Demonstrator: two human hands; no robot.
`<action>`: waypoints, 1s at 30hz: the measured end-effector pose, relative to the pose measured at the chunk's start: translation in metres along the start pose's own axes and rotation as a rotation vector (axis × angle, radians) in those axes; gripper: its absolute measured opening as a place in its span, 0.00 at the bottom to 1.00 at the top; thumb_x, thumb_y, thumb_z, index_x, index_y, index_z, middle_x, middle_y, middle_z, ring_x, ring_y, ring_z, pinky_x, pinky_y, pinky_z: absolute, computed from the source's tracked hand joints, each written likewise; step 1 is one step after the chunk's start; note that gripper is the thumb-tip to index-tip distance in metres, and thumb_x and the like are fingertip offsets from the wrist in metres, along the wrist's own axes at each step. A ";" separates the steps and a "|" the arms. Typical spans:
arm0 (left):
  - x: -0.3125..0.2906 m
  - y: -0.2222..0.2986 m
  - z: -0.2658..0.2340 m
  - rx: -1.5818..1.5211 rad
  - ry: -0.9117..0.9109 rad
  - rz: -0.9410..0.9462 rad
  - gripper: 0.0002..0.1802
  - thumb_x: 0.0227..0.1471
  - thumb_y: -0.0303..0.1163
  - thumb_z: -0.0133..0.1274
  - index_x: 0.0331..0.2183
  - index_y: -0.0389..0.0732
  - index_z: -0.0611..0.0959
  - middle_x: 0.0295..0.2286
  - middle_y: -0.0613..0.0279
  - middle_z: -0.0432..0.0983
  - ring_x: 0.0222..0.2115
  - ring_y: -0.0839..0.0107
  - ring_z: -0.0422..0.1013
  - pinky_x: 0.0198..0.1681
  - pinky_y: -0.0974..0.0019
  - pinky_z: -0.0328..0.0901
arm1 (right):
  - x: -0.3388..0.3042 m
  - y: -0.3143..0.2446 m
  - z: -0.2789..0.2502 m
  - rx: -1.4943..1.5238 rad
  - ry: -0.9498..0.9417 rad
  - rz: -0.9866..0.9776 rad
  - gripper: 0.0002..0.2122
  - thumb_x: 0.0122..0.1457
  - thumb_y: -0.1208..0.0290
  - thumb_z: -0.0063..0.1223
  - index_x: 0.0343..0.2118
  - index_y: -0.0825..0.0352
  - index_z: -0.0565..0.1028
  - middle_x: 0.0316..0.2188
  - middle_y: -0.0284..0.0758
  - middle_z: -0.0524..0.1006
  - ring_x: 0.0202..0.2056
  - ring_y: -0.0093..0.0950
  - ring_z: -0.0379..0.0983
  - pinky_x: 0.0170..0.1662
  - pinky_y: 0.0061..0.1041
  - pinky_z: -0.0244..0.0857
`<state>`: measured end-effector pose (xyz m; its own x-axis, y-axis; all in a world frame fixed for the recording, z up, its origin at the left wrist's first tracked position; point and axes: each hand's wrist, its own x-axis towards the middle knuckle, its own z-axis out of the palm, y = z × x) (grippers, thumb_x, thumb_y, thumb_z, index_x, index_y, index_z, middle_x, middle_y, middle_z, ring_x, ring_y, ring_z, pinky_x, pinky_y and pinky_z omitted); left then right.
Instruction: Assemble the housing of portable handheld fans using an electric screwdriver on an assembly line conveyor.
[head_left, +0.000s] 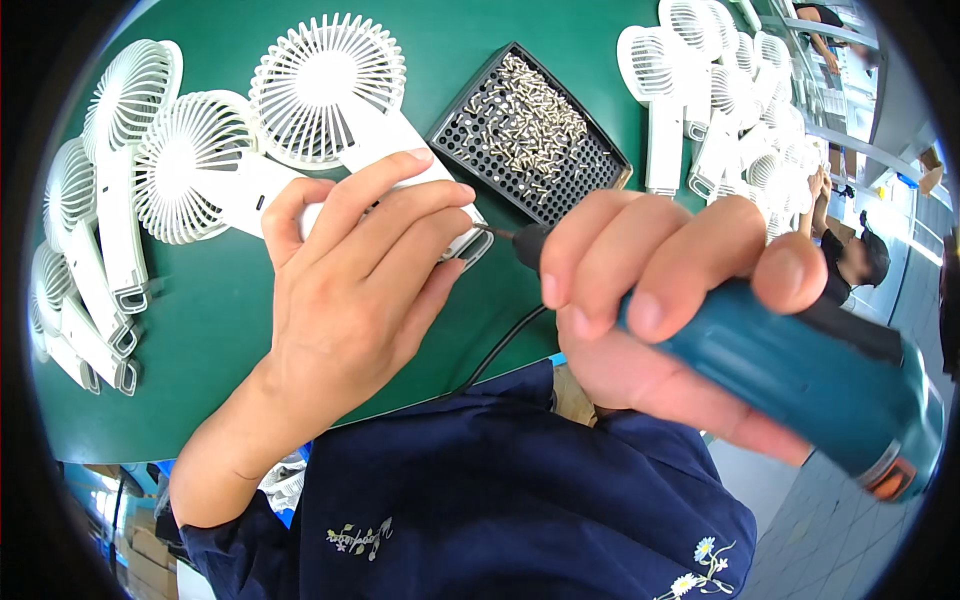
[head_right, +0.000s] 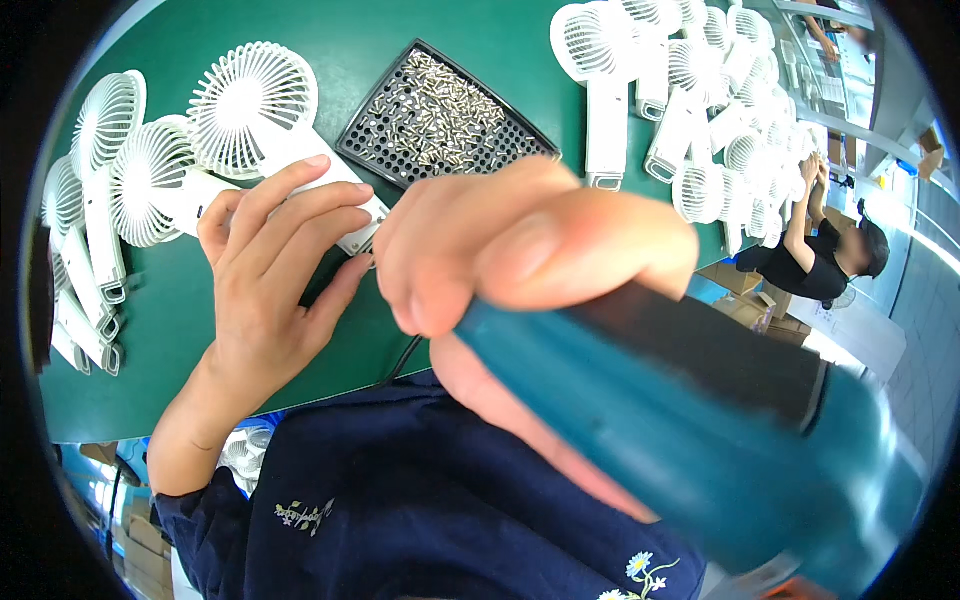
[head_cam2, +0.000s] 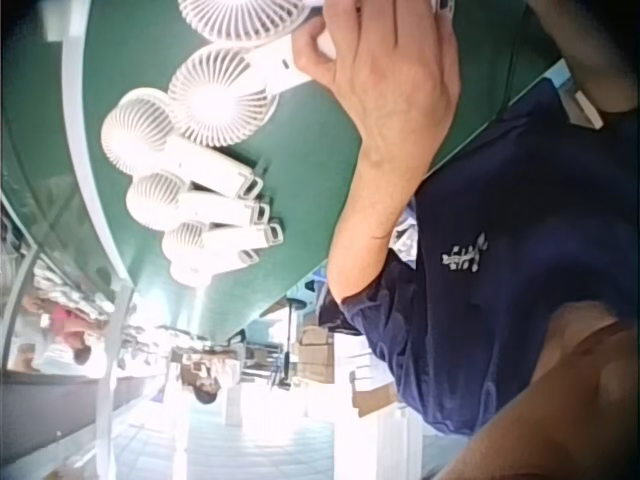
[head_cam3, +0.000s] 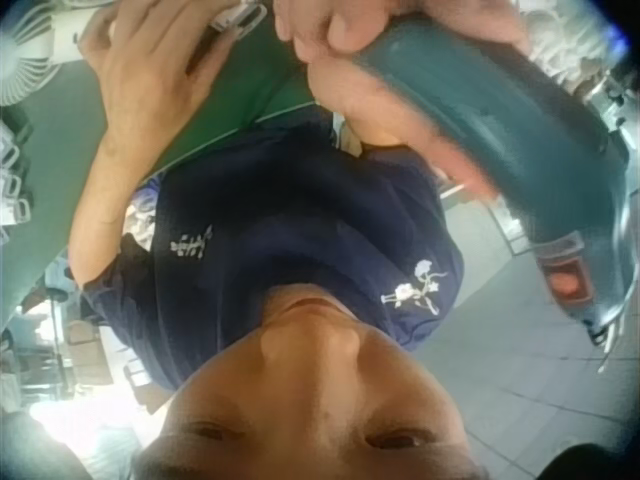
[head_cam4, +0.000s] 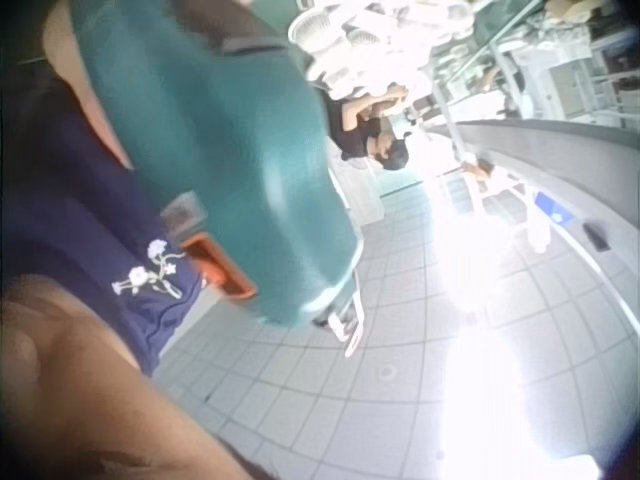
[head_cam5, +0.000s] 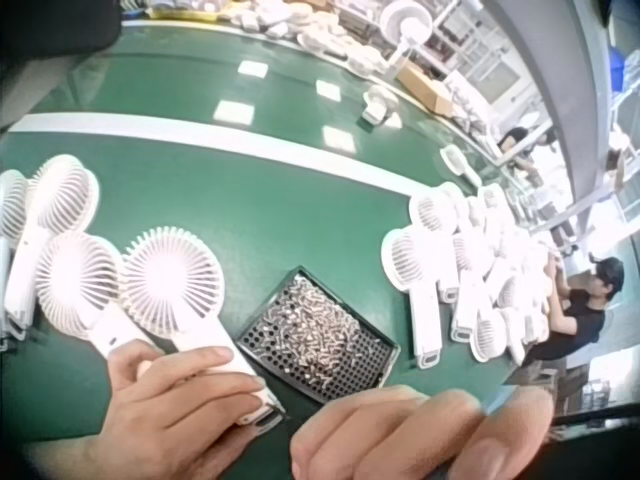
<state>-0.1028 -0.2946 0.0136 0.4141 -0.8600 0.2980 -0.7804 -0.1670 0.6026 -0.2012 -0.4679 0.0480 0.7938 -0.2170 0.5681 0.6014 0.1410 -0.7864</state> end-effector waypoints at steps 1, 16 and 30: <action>0.000 -0.001 0.000 -0.001 0.003 0.006 0.18 0.37 0.26 0.64 0.36 0.44 0.81 0.42 0.70 0.77 0.52 0.66 0.67 0.51 0.61 0.50 | 0.000 0.000 0.002 -0.008 -0.009 -0.001 0.37 0.54 0.34 0.46 0.57 0.59 0.60 0.31 0.36 0.69 0.20 0.31 0.66 0.23 0.33 0.63; 0.010 -0.024 -0.019 0.142 -0.024 0.050 0.20 0.41 0.26 0.61 0.41 0.37 0.77 0.44 0.56 0.72 0.52 0.55 0.65 0.51 0.54 0.62 | -0.020 -0.009 0.011 0.131 0.443 -0.137 0.41 0.51 0.26 0.39 0.53 0.61 0.62 0.25 0.35 0.69 0.16 0.29 0.67 0.18 0.29 0.63; 0.049 -0.043 -0.087 0.149 -0.476 0.178 0.28 0.34 0.32 0.66 0.43 0.39 0.80 0.45 0.61 0.75 0.53 0.58 0.65 0.63 0.47 0.51 | -0.015 -0.005 -0.010 0.112 0.546 -0.226 0.46 0.44 0.20 0.35 0.54 0.59 0.63 0.23 0.32 0.69 0.14 0.24 0.65 0.16 0.27 0.63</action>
<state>-0.0078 -0.2875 0.0666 0.0375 -0.9993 -0.0041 -0.8918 -0.0353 0.4510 -0.2166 -0.4747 0.0407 0.5018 -0.7138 0.4886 0.7792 0.1278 -0.6137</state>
